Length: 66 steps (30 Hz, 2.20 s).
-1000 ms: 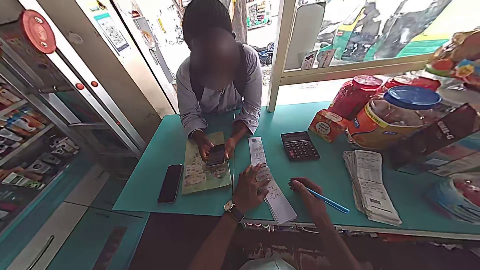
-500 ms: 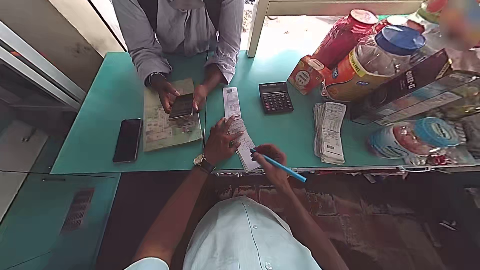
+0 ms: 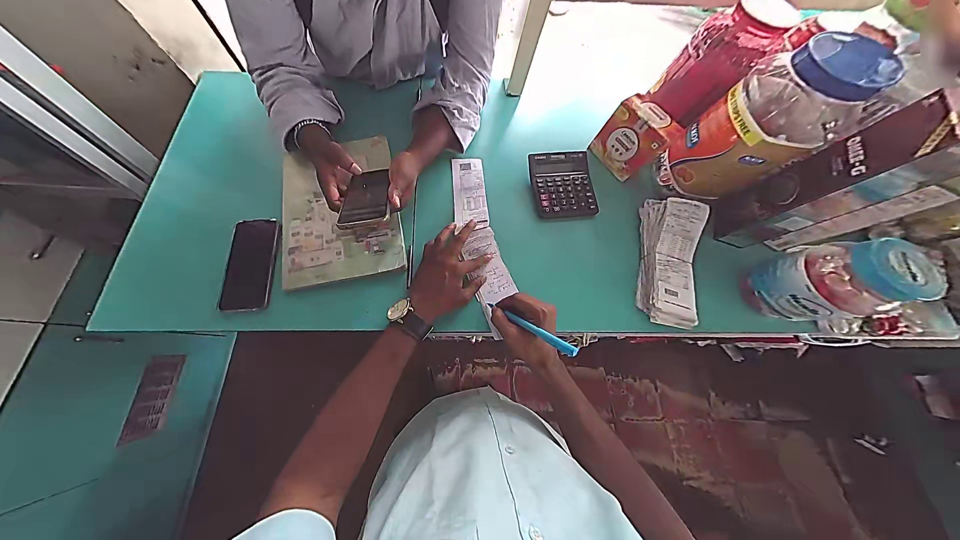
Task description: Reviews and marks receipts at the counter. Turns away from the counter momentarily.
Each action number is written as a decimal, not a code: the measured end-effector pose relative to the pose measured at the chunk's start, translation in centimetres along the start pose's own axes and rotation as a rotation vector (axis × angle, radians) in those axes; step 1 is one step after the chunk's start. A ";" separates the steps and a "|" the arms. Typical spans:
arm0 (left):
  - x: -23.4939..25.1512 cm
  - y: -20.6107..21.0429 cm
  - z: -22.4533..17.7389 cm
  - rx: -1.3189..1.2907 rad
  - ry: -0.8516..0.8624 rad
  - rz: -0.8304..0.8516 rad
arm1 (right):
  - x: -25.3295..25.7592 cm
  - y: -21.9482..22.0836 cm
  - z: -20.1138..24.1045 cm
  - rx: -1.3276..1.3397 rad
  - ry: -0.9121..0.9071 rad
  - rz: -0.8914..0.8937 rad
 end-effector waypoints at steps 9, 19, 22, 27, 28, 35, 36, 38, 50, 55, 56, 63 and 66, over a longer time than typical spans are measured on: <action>0.0 0.1 0.0 0.025 -0.007 0.001 | 0.0 -0.4 -0.2 0.089 0.024 -0.024; 0.1 0.1 0.1 0.038 -0.025 0.019 | 0.1 -1.2 -0.7 0.015 -0.028 -0.005; 0.2 0.2 0.1 0.038 -0.026 0.022 | 0.2 -1.4 -0.9 0.038 -0.024 -0.019; 0.1 0.3 0.1 0.033 -0.026 0.027 | 0.1 -1.3 -0.9 0.001 -0.001 -0.011; 0.1 0.2 0.1 0.032 -0.027 0.024 | 0.1 -1.4 -0.9 0.007 -0.006 -0.012; 0.1 0.2 0.1 0.036 -0.025 0.019 | 0.1 -1.5 -1.0 0.013 0.014 -0.038; 0.1 0.2 0.2 0.037 -0.026 0.018 | 0.2 -1.5 -0.9 0.012 0.014 -0.038; 0.1 0.3 0.2 0.045 -0.024 0.019 | 0.2 -1.5 -0.9 0.000 0.023 -0.037; 0.0 0.2 0.1 0.050 -0.010 0.012 | 0.2 -1.7 -1.2 0.006 0.054 -0.049; 0.1 0.2 0.1 0.037 -0.015 0.007 | 0.2 -2.3 -1.4 0.083 0.070 -0.088; 0.1 0.2 0.2 0.040 -0.017 0.008 | 0.2 -2.6 -1.5 0.112 0.070 -0.097; 0.2 0.1 0.0 0.036 -0.010 0.006 | 0.2 -2.5 -1.5 -0.035 0.019 -0.050; 0.1 0.0 0.1 0.040 -0.011 0.002 | 0.5 -2.4 -1.5 -0.028 0.023 -0.045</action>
Point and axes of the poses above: each hand's wrist, its own x-axis towards the middle knuckle, its own y-axis out of the palm, z = x × y, the point moved 9 cm from there along x, towards the middle knuckle, and after that the axes turned 9 degrees about z, right-handed, at the moved point
